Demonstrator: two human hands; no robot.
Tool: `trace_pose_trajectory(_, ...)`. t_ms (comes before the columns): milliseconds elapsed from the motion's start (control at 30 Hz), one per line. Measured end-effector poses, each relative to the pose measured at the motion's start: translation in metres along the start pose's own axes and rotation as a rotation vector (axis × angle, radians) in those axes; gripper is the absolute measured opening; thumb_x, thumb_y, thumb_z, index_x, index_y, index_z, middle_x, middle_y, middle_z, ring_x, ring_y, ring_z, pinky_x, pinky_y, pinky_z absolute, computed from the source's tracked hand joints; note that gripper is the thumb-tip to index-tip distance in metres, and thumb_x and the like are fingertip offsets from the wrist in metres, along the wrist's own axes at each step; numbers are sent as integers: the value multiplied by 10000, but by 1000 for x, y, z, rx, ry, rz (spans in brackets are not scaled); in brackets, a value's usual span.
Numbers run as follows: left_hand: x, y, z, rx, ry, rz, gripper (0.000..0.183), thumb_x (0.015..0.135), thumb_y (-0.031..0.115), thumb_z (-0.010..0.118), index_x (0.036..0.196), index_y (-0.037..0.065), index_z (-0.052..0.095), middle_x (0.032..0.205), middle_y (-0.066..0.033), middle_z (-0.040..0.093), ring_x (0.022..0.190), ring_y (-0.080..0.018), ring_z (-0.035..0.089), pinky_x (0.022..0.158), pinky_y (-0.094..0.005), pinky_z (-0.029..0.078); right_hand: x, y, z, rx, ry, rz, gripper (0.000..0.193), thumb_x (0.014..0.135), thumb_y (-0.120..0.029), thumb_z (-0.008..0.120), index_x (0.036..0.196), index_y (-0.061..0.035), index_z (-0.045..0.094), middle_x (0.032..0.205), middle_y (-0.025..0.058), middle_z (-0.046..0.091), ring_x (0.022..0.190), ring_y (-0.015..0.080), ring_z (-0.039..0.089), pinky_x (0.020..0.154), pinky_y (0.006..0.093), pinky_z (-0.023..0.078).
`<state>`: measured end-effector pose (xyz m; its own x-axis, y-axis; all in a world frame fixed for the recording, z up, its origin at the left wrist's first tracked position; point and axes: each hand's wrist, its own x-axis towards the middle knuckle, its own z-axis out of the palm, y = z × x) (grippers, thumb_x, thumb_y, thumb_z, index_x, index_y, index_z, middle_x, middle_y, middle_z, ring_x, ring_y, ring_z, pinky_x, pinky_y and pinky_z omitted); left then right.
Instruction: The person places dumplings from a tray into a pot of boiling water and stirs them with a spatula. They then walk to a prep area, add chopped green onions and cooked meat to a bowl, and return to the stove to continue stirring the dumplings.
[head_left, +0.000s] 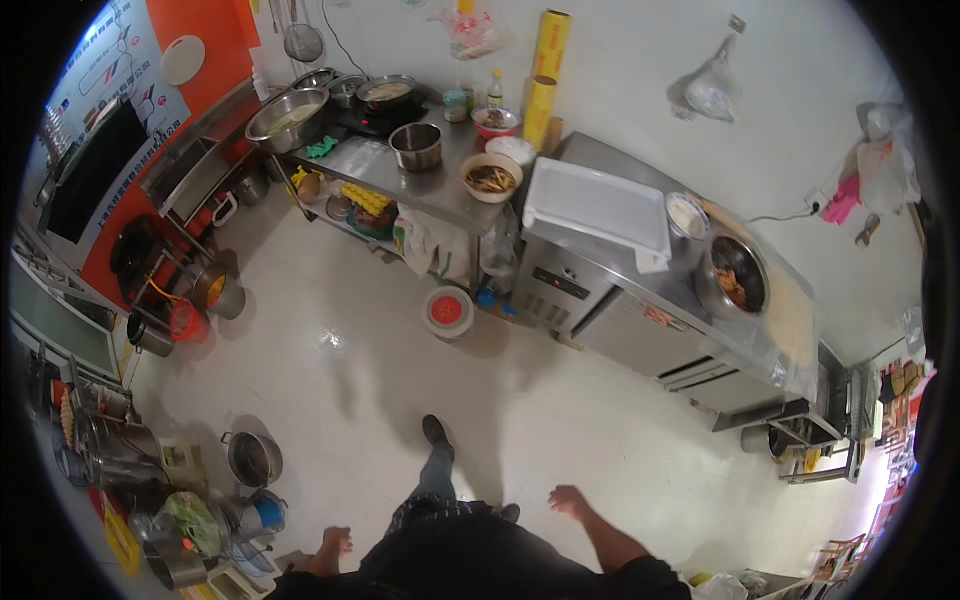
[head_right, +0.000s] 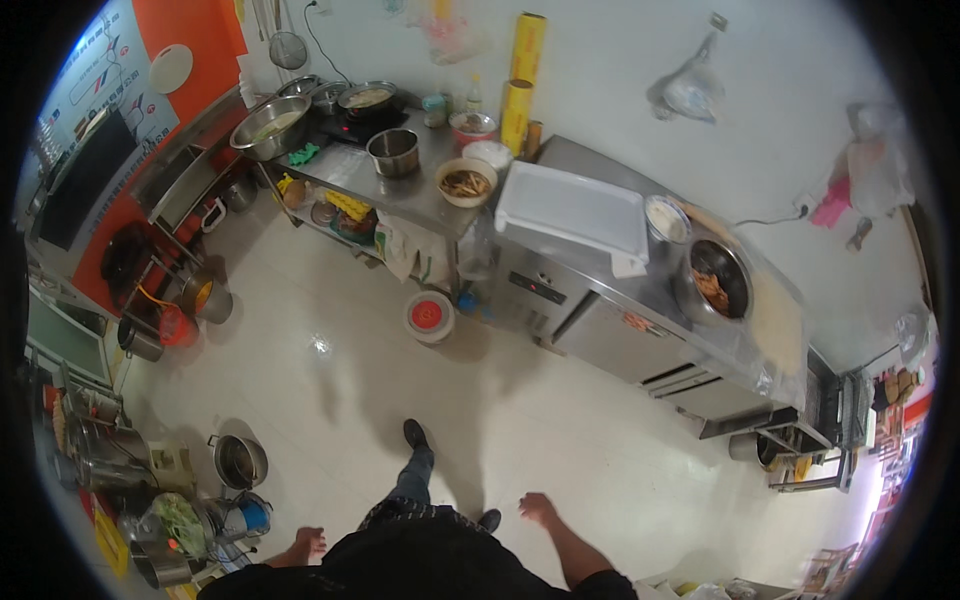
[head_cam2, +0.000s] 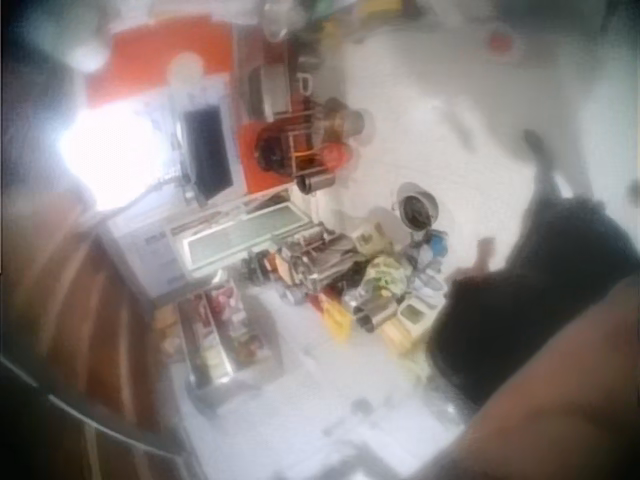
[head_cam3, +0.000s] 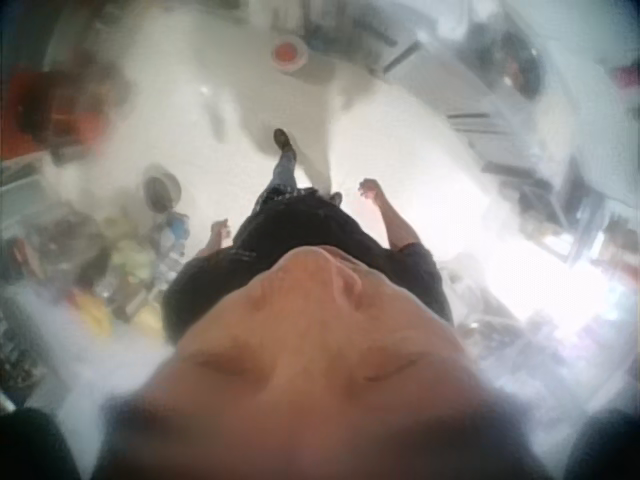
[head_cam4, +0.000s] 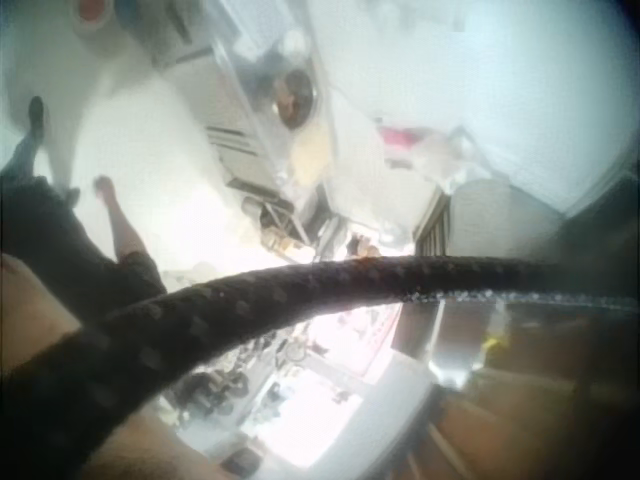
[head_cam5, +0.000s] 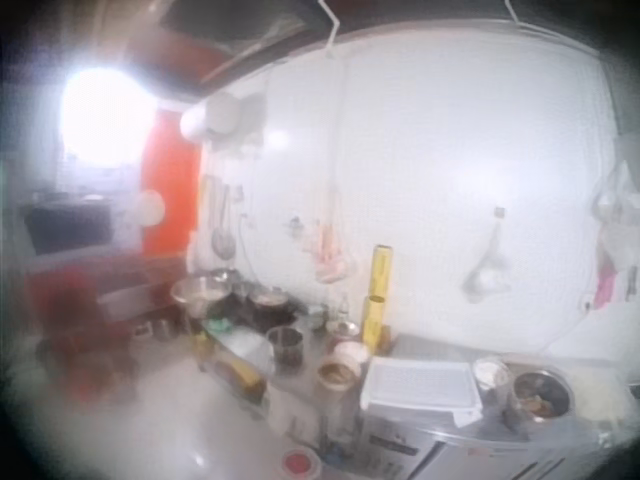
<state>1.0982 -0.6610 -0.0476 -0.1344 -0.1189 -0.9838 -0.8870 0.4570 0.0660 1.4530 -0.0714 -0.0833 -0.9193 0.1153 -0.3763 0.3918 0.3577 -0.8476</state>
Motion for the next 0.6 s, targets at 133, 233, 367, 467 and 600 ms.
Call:
trace_pose_trajectory(133,17,42,-17,-118,-73,-166,226,909,283,572,792,107,493,673,-100,465,597,-275,489,535,-412,405,139,-77,-104,489,341,758,122,932,-117,557,894,-18,618,856,121,689,676,210,657,599,331,533)
trace_pose_trajectory(233,40,133,9,90,-45,47,154,821,227,621,785,89,564,665,-106,554,622,-313,588,561,-460,464,247,-173,-157,427,331,552,212,949,-190,522,891,-13,623,876,110,690,724,187,657,611,306,527)
trace_pose_trajectory(367,40,303,52,164,-1,456,170,898,216,598,908,47,613,738,-86,596,610,-222,587,510,-376,481,394,-282,-196,279,84,471,245,921,-240,540,850,-18,617,849,98,678,702,172,644,580,304,504)
trace_pose_trajectory(467,13,436,84,-4,-41,642,403,926,259,602,1230,-6,595,992,-119,667,833,-213,657,663,-351,549,512,-341,-218,217,27,321,261,916,-266,551,848,-24,621,856,91,685,704,168,645,587,292,497)
trace_pose_trajectory(600,-10,573,80,174,-70,867,485,924,300,618,1305,4,566,1010,-116,674,890,-197,655,682,-340,540,667,-400,-247,168,27,60,260,900,-261,545,852,-17,623,811,104,690,682,196,652,625,351,508)
